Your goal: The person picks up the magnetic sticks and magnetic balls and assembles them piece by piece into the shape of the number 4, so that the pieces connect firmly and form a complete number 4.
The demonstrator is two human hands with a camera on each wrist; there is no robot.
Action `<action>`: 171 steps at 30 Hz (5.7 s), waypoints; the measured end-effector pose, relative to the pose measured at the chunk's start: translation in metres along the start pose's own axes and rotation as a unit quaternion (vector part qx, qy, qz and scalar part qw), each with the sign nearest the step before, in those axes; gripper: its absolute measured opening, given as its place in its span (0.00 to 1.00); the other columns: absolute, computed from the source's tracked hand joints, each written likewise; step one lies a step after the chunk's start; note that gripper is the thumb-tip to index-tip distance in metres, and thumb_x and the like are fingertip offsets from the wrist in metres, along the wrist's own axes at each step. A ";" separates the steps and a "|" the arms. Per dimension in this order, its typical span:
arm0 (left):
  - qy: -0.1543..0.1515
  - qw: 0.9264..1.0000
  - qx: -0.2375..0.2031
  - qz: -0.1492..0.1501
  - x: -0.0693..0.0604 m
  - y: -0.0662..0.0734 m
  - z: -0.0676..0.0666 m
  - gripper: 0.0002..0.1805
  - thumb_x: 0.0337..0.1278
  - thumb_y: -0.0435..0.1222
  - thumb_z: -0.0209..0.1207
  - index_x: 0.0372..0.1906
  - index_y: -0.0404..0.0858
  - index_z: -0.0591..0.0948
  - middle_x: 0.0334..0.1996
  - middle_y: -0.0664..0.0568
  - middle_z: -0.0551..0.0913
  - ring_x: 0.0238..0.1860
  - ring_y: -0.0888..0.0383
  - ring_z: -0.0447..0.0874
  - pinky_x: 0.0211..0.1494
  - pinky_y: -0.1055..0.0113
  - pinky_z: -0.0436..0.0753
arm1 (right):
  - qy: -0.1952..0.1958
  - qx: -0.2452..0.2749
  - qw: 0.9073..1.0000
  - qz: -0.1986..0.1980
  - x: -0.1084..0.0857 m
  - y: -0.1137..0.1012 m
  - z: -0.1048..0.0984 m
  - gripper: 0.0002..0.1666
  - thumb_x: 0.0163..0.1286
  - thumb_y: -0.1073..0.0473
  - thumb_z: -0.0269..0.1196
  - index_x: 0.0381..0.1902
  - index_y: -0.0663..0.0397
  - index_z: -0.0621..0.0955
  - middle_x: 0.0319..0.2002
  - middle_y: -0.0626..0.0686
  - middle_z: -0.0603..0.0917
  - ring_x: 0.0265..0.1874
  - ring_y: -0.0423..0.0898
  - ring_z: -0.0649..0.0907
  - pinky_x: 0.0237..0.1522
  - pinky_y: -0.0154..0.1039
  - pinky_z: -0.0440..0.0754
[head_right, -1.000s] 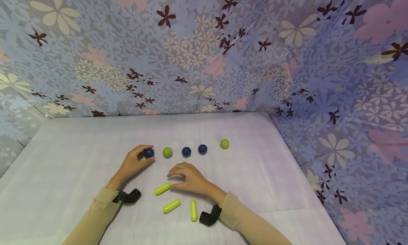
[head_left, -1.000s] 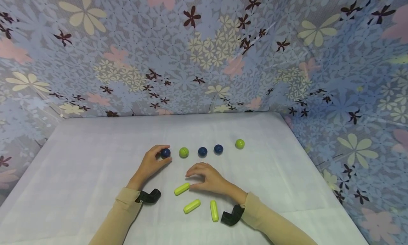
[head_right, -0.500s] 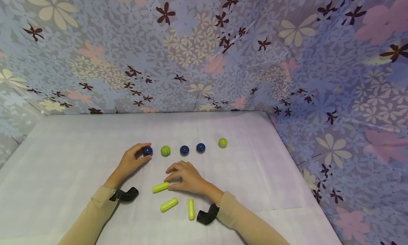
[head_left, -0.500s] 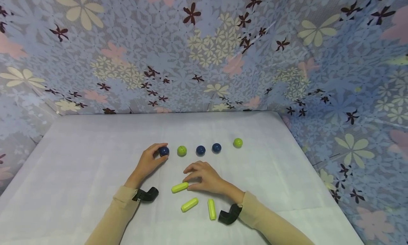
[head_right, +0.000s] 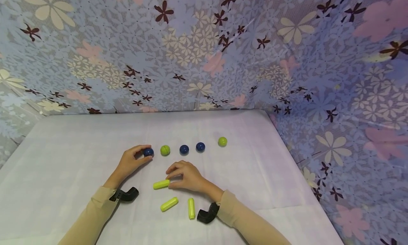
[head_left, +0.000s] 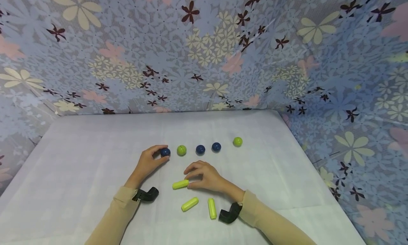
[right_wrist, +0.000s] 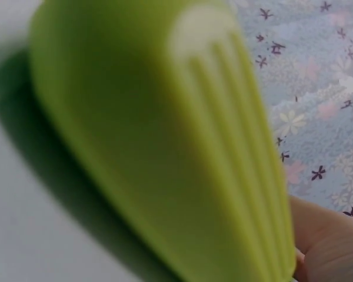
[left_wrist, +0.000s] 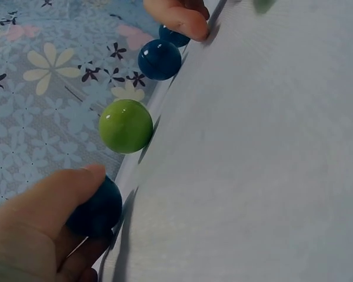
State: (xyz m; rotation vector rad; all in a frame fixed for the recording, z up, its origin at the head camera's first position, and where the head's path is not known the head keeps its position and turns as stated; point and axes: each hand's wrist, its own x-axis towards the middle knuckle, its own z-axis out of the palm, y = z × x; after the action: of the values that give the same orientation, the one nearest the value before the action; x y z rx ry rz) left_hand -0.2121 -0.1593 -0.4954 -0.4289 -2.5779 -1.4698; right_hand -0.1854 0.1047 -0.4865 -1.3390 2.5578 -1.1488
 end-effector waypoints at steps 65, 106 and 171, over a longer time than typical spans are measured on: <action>-0.163 0.975 -0.145 0.043 -0.006 0.012 0.013 0.20 0.45 0.30 0.70 0.47 0.28 0.82 0.42 0.37 0.83 0.38 0.69 0.81 0.44 0.75 0.83 | 0.093 0.216 0.956 0.173 0.002 0.000 -0.027 0.14 0.61 0.66 0.66 0.45 0.66 0.83 0.44 0.63 0.83 0.43 0.36 0.79 0.50 0.26 0.77; -0.163 0.977 -0.138 0.020 -0.006 0.012 0.013 0.19 0.47 0.32 0.70 0.47 0.31 0.82 0.42 0.40 0.83 0.37 0.67 0.80 0.45 0.75 0.83 | 0.249 0.049 0.930 0.266 0.032 0.038 -0.013 0.24 0.55 0.60 0.71 0.51 0.57 0.81 0.22 0.53 0.81 0.20 0.38 0.74 0.24 0.28 0.69; -0.152 0.974 -0.165 0.036 -0.005 0.012 0.010 0.19 0.47 0.29 0.69 0.46 0.28 0.81 0.41 0.36 0.83 0.34 0.68 0.81 0.42 0.76 0.82 | 0.168 0.225 0.941 0.190 -0.004 -0.009 -0.030 0.22 0.55 0.72 0.67 0.47 0.68 0.75 0.45 0.66 0.78 0.26 0.36 0.76 0.28 0.26 0.74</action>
State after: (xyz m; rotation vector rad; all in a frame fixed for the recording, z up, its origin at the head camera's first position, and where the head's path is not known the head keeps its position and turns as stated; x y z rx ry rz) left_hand -0.2038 -0.1459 -0.4923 -0.8406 -2.4948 -1.9475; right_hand -0.1867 0.1228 -0.4601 -0.5593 2.3695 -1.8383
